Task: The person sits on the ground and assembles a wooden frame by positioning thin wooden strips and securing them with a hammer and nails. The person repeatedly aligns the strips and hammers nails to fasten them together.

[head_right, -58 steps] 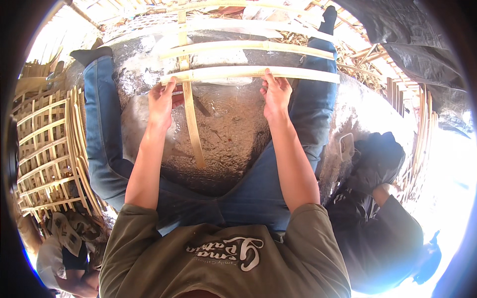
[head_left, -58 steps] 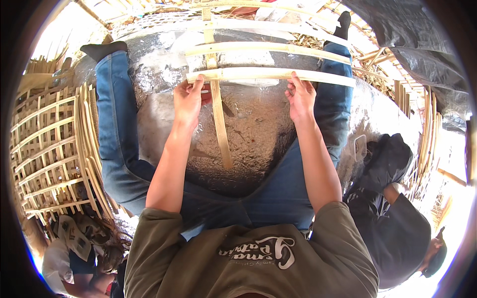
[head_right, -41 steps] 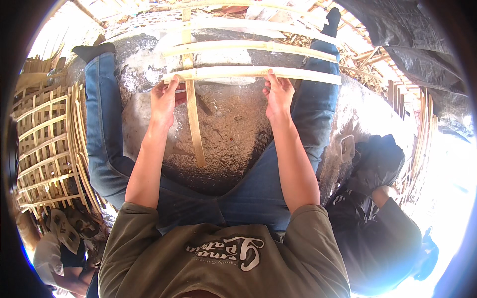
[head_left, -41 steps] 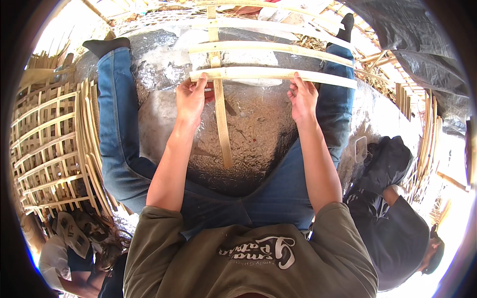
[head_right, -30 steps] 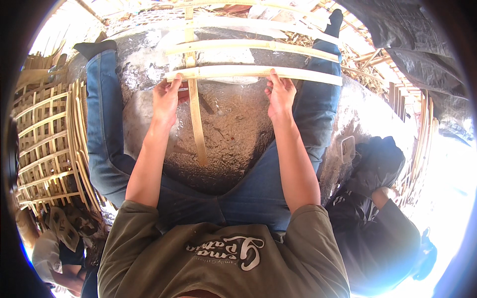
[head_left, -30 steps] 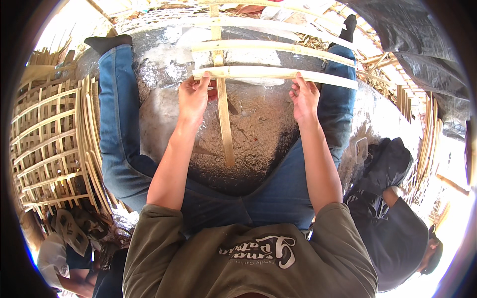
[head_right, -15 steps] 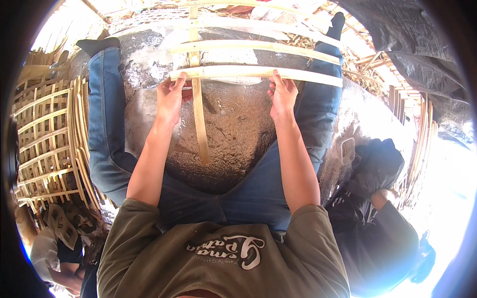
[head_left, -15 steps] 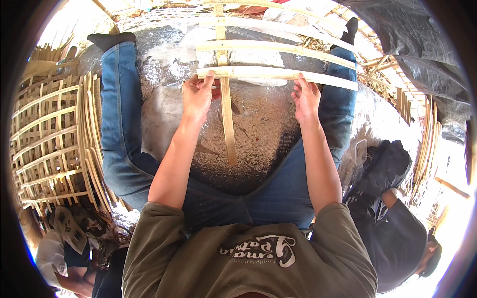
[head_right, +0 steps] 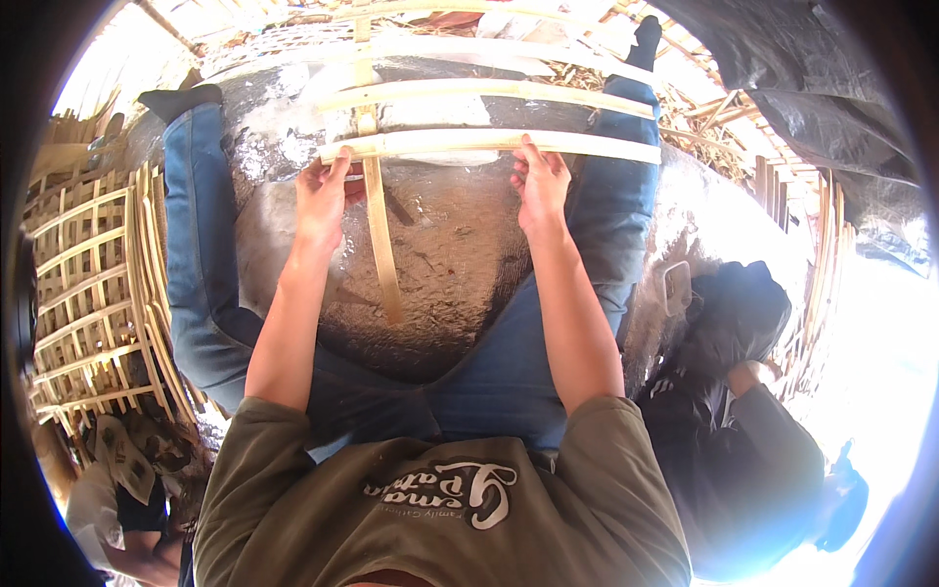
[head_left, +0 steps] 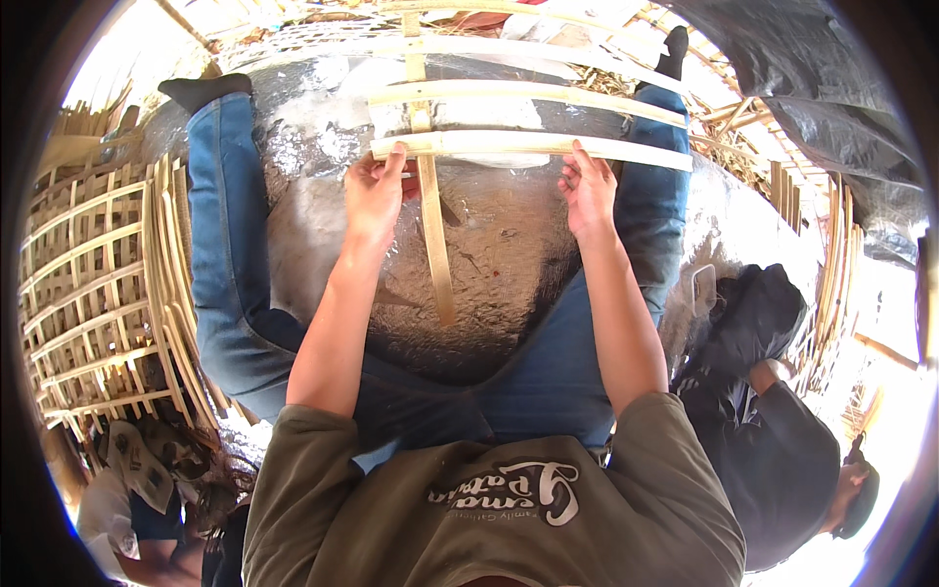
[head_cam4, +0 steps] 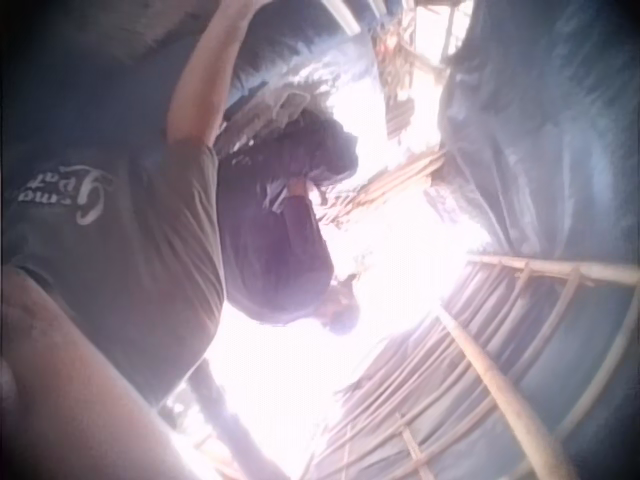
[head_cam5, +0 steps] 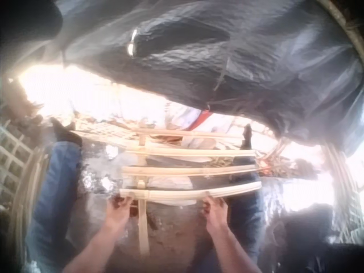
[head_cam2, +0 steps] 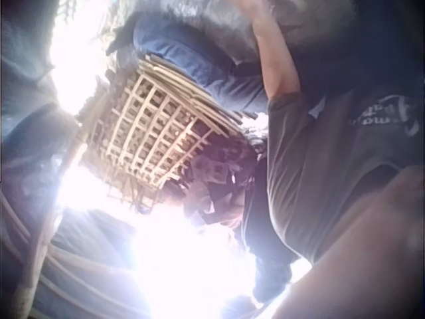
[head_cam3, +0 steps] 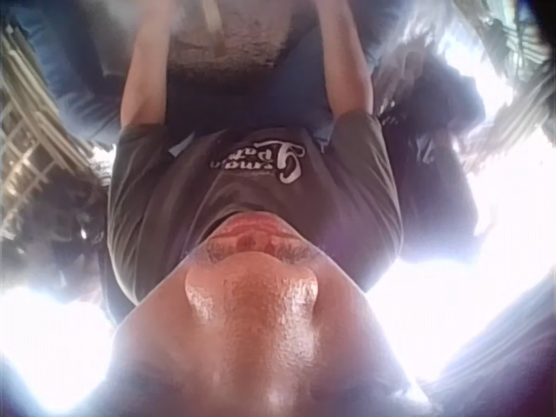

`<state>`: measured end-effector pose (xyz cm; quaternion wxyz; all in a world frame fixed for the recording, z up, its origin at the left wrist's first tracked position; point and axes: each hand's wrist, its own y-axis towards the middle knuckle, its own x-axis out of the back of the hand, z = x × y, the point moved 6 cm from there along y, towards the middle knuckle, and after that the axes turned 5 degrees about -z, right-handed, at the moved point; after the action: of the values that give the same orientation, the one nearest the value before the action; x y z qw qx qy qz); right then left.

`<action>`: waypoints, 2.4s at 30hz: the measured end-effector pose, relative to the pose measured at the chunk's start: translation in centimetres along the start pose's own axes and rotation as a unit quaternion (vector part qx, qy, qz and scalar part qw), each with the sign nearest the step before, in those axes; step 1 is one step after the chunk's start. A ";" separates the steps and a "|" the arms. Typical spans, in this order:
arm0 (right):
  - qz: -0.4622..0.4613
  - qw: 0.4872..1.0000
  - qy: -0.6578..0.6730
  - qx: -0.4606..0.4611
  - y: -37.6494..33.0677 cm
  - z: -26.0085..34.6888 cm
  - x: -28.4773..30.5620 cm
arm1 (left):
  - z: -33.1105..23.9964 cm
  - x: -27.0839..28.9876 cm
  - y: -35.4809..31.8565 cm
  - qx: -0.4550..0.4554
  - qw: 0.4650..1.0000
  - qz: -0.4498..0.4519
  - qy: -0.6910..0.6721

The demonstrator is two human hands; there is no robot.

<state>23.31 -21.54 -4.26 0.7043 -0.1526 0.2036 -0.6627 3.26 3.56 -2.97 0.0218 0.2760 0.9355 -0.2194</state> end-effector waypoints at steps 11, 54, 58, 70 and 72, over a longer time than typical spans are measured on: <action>0.003 1.000 0.003 -0.017 0.4 -0.1 0.3 | -0.3 -0.1 -0.2 0.006 1.000 -0.004 0.021; 0.025 1.000 0.001 0.001 0.8 -0.4 0.1 | 0.0 -0.3 -0.1 0.003 1.000 -0.002 0.011; 0.028 1.000 -0.003 -0.004 0.9 -0.4 0.1 | 0.6 -0.3 -0.1 0.011 1.000 -0.024 -0.001; 0.025 1.000 0.015 -0.007 0.9 -0.6 0.0 | 1.6 -1.5 -1.9 0.134 0.975 0.087 -0.153; 0.020 0.999 0.024 -0.007 0.8 -0.5 0.0 | 1.3 -2.2 -2.6 0.167 0.967 0.099 -0.166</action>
<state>23.80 -21.49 -5.09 0.7114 -0.1376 0.2277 -0.6505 3.62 -0.10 -2.77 0.1516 0.3267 0.8368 -0.4123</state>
